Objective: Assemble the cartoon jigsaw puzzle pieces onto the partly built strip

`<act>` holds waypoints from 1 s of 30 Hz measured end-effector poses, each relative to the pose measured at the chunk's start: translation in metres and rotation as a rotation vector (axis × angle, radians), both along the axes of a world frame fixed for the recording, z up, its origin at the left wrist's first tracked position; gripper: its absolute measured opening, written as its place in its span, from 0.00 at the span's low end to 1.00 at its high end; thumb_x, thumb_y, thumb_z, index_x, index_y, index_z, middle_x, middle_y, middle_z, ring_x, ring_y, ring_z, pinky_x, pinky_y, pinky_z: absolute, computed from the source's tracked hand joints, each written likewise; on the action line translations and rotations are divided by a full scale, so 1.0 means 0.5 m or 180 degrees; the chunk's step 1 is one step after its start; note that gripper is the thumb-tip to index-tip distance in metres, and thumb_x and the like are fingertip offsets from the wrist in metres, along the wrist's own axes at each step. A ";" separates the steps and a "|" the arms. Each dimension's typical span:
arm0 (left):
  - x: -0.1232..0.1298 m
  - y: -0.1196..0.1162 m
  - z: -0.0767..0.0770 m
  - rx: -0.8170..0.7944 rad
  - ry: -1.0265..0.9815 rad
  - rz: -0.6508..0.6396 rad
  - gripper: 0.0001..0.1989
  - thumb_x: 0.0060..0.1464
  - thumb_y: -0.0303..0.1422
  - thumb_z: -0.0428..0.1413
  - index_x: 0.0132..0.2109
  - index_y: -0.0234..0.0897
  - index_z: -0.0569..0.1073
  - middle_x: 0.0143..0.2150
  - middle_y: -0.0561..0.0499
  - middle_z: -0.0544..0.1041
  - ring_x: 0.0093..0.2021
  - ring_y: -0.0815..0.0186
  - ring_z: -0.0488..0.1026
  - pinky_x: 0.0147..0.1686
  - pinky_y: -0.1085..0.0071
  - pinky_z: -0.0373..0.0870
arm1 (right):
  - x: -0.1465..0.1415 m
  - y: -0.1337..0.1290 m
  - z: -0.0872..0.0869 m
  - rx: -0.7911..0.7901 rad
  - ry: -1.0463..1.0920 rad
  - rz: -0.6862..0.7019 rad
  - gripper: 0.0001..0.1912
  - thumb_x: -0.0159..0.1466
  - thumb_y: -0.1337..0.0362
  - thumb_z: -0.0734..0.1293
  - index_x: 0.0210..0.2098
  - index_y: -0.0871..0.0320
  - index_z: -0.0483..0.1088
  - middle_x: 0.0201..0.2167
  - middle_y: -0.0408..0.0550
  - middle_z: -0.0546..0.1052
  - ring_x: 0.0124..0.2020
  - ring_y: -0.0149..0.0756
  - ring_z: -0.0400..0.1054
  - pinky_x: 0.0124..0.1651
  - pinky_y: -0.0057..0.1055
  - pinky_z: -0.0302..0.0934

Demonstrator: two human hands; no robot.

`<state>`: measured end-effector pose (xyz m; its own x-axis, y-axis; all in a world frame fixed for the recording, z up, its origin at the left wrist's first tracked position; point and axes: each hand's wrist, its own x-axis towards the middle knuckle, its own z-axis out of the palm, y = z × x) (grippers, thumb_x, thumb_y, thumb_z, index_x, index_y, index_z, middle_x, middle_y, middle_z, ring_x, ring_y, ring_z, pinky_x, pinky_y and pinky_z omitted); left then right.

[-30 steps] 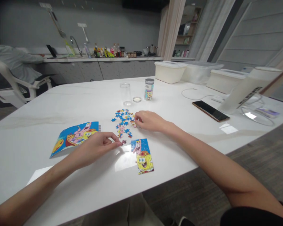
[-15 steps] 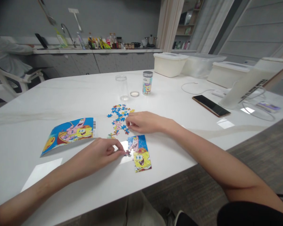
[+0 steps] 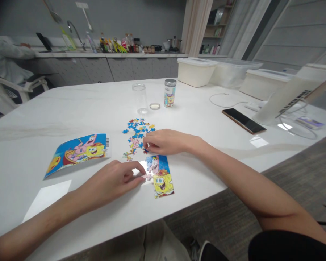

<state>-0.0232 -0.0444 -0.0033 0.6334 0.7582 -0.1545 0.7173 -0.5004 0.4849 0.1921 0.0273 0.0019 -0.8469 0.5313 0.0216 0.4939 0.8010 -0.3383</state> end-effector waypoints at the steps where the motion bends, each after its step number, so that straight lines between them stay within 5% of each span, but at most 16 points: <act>1: 0.001 -0.001 0.000 0.0003 -0.0006 -0.0010 0.12 0.61 0.40 0.50 0.41 0.42 0.75 0.17 0.60 0.64 0.20 0.69 0.62 0.26 0.72 0.54 | 0.000 0.000 0.000 -0.0016 -0.0007 -0.0004 0.08 0.66 0.70 0.59 0.40 0.59 0.70 0.40 0.49 0.75 0.34 0.32 0.65 0.37 0.29 0.56; 9: -0.014 -0.003 0.009 0.0445 -0.0074 0.0145 0.13 0.59 0.41 0.50 0.42 0.41 0.75 0.16 0.60 0.60 0.19 0.69 0.61 0.25 0.73 0.53 | 0.004 0.007 0.004 0.0560 -0.0060 -0.0944 0.09 0.67 0.66 0.59 0.37 0.57 0.70 0.35 0.48 0.77 0.33 0.34 0.66 0.34 0.30 0.52; 14: -0.030 0.008 0.009 0.0957 0.0510 0.0324 0.15 0.60 0.42 0.47 0.42 0.39 0.74 0.17 0.57 0.65 0.19 0.67 0.63 0.23 0.72 0.50 | 0.004 0.008 0.010 0.0700 -0.0125 -0.1541 0.09 0.65 0.66 0.59 0.36 0.58 0.71 0.33 0.48 0.77 0.31 0.34 0.64 0.33 0.30 0.50; 30: -0.028 0.005 -0.004 0.1161 0.0743 0.0266 0.14 0.62 0.39 0.45 0.42 0.38 0.73 0.20 0.52 0.72 0.23 0.63 0.71 0.24 0.71 0.54 | 0.001 0.011 0.001 0.0532 -0.0269 -0.1725 0.10 0.65 0.63 0.59 0.34 0.57 0.71 0.32 0.49 0.77 0.30 0.35 0.65 0.31 0.31 0.49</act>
<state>-0.0372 -0.0419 -0.0054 0.5475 0.8368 0.0012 0.8319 -0.5444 0.1073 0.1926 0.0328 0.0023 -0.4569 0.8853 0.0866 0.8688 0.4650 -0.1703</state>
